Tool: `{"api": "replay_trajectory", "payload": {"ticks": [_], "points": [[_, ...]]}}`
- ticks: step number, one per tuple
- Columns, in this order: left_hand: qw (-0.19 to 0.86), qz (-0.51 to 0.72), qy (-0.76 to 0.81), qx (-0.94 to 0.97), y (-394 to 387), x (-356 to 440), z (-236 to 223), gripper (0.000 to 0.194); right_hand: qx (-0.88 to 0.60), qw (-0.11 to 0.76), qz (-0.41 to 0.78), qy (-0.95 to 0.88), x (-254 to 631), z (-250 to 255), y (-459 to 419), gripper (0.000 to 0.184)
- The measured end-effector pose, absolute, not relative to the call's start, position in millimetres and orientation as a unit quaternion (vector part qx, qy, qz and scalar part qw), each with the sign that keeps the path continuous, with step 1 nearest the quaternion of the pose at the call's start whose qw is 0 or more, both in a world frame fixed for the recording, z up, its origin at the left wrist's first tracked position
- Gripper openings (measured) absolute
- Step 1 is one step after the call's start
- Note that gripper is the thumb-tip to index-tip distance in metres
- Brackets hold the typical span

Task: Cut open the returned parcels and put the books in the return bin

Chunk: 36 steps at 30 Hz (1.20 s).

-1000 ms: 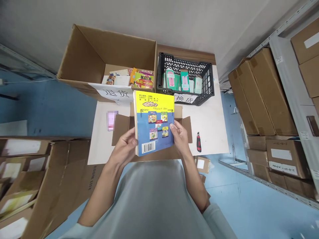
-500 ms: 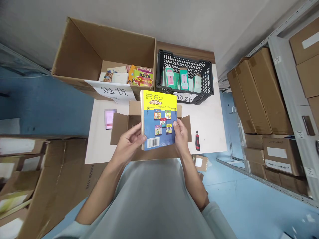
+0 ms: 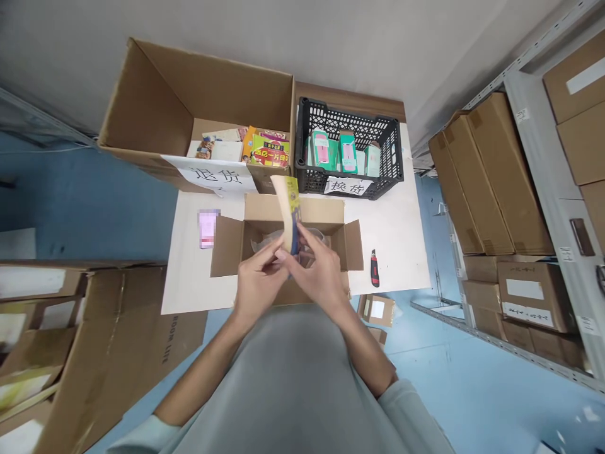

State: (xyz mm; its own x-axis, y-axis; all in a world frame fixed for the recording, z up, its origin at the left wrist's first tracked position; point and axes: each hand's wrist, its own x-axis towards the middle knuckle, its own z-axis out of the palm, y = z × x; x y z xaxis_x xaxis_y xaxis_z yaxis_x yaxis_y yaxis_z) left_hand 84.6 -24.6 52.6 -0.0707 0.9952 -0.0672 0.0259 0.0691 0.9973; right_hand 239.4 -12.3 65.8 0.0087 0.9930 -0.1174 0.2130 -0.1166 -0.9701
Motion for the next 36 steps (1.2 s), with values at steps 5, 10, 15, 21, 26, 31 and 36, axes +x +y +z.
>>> {"api": "replay_trajectory", "payload": {"ticks": [5,10,15,21,26,31,36], "points": [[0.419,0.411,0.523,0.618,-26,81,46,0.051,-0.567,0.463,0.492,-0.471,240,44,-6,0.062],[0.450,0.366,0.516,0.630,-15,77,36,0.046,-0.584,0.459,0.535,-0.403,264,19,13,0.064],[0.397,0.474,0.609,0.497,3,46,36,0.061,-0.598,0.457,0.568,-0.334,287,22,3,0.074],[0.615,0.425,0.539,0.389,13,19,46,0.081,-0.564,0.454,0.605,-0.332,298,36,-5,0.070],[0.602,0.437,0.539,0.397,11,24,49,0.075,-0.548,0.446,0.615,-0.349,304,42,-1,0.070],[0.592,0.443,0.536,0.407,10,24,49,0.073,-0.545,0.450,0.590,-0.389,305,50,0,0.067],[0.566,0.448,0.537,0.437,7,22,55,0.071,-0.536,0.456,0.573,-0.419,303,56,0,0.066]]}}
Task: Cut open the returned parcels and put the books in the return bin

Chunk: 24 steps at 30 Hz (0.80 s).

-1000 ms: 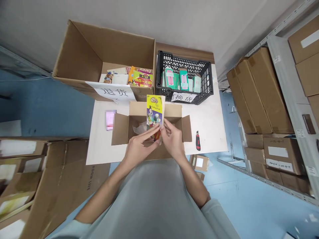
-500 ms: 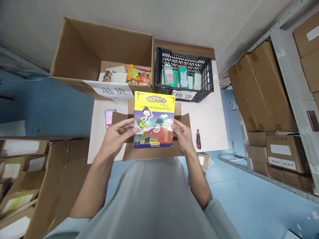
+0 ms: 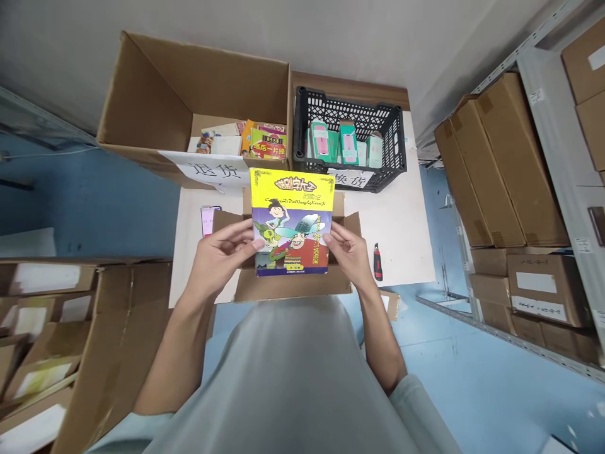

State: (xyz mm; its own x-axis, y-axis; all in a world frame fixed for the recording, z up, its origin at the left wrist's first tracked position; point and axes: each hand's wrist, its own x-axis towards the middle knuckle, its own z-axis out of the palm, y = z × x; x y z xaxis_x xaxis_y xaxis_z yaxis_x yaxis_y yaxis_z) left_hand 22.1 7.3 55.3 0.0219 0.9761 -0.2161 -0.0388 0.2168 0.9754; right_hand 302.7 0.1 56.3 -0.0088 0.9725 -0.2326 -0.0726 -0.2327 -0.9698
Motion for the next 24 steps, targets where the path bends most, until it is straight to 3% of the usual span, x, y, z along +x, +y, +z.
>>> {"api": "replay_trajectory", "payload": {"ticks": [7,10,17,24], "points": [[0.529,0.446,0.551,0.467,2,25,61,0.065,-0.535,0.458,0.552,-0.446,306,57,1,0.061],[0.500,0.452,0.553,0.489,2,26,61,0.061,-0.531,0.476,0.543,-0.443,307,57,-1,0.053],[0.407,0.475,0.526,0.577,7,24,76,0.028,-0.512,0.503,0.488,-0.497,304,69,-8,0.025],[0.325,0.485,0.532,0.613,6,25,76,0.022,-0.479,0.522,0.484,-0.514,299,59,-10,0.014]]}}
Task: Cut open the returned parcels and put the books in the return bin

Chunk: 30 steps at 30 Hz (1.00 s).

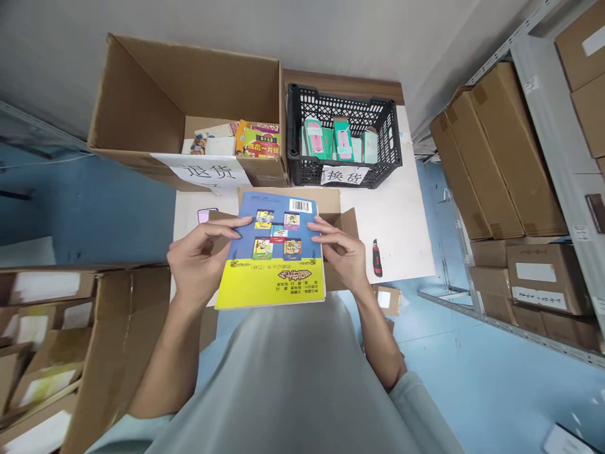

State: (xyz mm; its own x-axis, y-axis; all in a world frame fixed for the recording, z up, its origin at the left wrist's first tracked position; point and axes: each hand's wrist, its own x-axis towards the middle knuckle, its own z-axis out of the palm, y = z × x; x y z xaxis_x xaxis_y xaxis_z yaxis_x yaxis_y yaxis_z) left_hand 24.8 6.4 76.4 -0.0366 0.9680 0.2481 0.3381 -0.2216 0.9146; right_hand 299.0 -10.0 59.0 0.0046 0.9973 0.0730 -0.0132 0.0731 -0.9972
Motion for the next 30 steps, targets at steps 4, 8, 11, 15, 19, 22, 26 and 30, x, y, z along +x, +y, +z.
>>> {"api": "replay_trajectory", "payload": {"ticks": [4,8,11,15,19,22,26,30], "points": [[0.360,0.496,0.530,0.587,4,26,73,0.027,-0.486,0.516,0.487,-0.511,300,59,-10,0.021],[0.404,0.504,0.514,0.565,5,24,72,0.035,-0.509,0.497,0.503,-0.491,300,62,-12,0.030],[0.422,0.481,0.527,0.560,5,22,70,0.041,-0.531,0.502,0.509,-0.455,300,59,-15,0.040],[0.435,0.448,0.545,0.560,5,20,69,0.038,-0.555,0.506,0.480,-0.453,301,53,-15,0.037],[0.452,0.392,0.560,0.574,7,16,70,0.047,-0.576,0.457,0.494,-0.464,307,57,-15,0.036],[0.481,0.386,0.540,0.573,8,13,70,0.058,-0.567,0.447,0.502,-0.476,313,61,-15,0.037],[0.493,0.393,0.531,0.566,9,15,71,0.055,-0.546,0.467,0.514,-0.469,312,62,-12,0.043],[0.511,0.378,0.550,0.542,8,23,77,0.043,-0.568,0.467,0.528,-0.426,302,66,-10,0.040]]}}
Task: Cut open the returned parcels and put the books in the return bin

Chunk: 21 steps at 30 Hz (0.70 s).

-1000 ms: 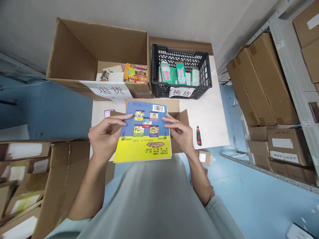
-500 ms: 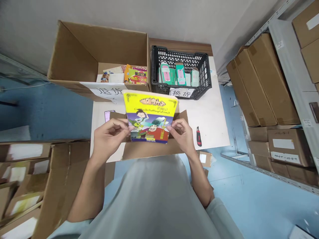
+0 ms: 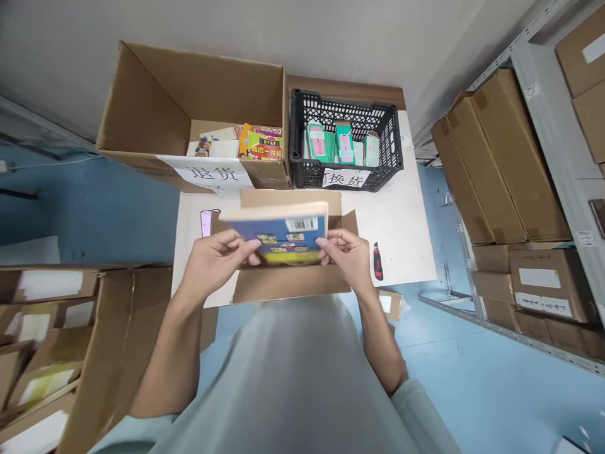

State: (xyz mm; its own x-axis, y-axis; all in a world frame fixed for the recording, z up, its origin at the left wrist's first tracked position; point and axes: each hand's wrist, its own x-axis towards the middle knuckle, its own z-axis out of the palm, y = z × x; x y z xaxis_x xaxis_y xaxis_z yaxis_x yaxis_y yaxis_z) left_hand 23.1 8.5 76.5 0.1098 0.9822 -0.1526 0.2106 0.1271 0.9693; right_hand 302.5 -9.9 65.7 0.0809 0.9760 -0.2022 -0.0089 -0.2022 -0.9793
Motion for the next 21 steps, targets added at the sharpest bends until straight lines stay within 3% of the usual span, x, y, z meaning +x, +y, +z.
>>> {"api": "replay_trajectory", "payload": {"ticks": [10,16,21], "points": [[0.521,0.394,0.571,0.497,2,35,75,0.047,-0.581,0.462,0.527,-0.414,295,67,-9,0.051],[0.484,0.429,0.561,0.516,-2,28,74,0.072,-0.566,0.453,0.554,-0.409,301,62,-18,0.062],[0.370,0.417,0.563,0.610,-3,36,77,0.042,-0.530,0.435,0.615,-0.390,301,36,-14,0.057]]}}
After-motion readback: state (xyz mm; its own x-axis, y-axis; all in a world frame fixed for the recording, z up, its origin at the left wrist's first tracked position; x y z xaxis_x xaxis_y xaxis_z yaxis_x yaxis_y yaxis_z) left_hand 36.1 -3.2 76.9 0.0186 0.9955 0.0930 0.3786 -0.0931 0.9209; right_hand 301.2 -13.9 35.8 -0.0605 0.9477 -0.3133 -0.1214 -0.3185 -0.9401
